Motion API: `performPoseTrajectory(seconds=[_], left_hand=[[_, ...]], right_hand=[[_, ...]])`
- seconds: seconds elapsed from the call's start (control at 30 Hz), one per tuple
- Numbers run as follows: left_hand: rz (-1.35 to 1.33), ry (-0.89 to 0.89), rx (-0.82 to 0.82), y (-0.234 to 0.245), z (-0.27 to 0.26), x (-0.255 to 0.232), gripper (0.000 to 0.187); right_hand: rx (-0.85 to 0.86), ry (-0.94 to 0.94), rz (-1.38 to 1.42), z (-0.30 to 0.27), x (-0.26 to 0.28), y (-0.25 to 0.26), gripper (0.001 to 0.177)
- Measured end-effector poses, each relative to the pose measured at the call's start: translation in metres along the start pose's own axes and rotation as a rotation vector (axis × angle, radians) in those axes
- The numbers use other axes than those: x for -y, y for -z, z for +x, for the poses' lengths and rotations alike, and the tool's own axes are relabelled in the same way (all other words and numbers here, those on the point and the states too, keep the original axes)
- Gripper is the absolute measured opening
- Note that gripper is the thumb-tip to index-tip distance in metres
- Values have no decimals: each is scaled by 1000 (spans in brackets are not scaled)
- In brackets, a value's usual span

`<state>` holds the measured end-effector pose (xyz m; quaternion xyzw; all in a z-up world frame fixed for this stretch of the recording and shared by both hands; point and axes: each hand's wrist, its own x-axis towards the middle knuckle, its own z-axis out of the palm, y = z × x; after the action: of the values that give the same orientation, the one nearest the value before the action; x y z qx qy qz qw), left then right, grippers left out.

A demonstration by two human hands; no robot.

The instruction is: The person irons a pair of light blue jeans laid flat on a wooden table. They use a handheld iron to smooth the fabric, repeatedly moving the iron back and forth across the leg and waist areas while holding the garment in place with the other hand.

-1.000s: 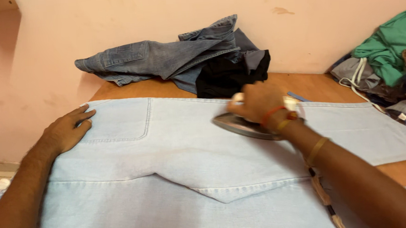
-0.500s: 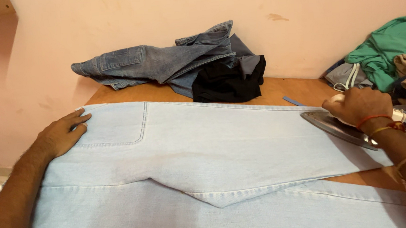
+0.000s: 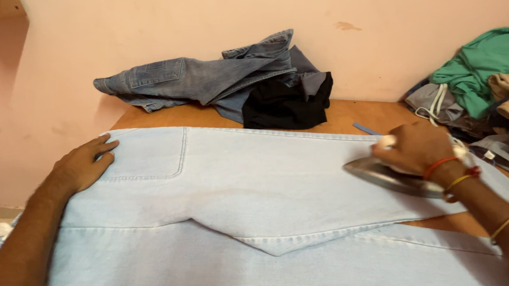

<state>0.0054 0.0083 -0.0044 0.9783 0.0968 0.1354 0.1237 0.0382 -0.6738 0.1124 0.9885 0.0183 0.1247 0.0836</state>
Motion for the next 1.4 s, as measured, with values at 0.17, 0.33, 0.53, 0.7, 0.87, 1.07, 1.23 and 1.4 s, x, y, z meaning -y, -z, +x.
performPoseTrajectory(seconds=[0.17, 0.33, 0.53, 0.7, 0.87, 1.07, 1.23, 1.4], left_hand=[[-8, -46, -11, -2, 3, -1, 50], [-19, 13, 5, -6, 4, 1, 49], [-32, -60, -28, -7, 7, 7, 50], [-3, -57, 0, -4, 8, 4, 52], [147, -7, 117, -4, 9, 3, 62], [490, -220, 59, 1, 14, -8, 61], [939, -155, 54, 15, 0, -65, 45], [131, -130, -44, -12, -18, -135, 45]], right_hand=[[-114, 203, 17, -2, 61, 4, 68], [-176, 263, 186, 10, 158, 11, 69], [-268, 366, 290, 30, 275, 25, 63], [-180, 359, 283, 49, 315, 39, 56], [-179, 409, 309, 42, 297, 38, 61], [-166, 329, 231, 28, 195, 20, 65], [-201, 249, 177, 12, 68, 3, 65], [-68, 70, 72, -4, -34, 2, 60]])
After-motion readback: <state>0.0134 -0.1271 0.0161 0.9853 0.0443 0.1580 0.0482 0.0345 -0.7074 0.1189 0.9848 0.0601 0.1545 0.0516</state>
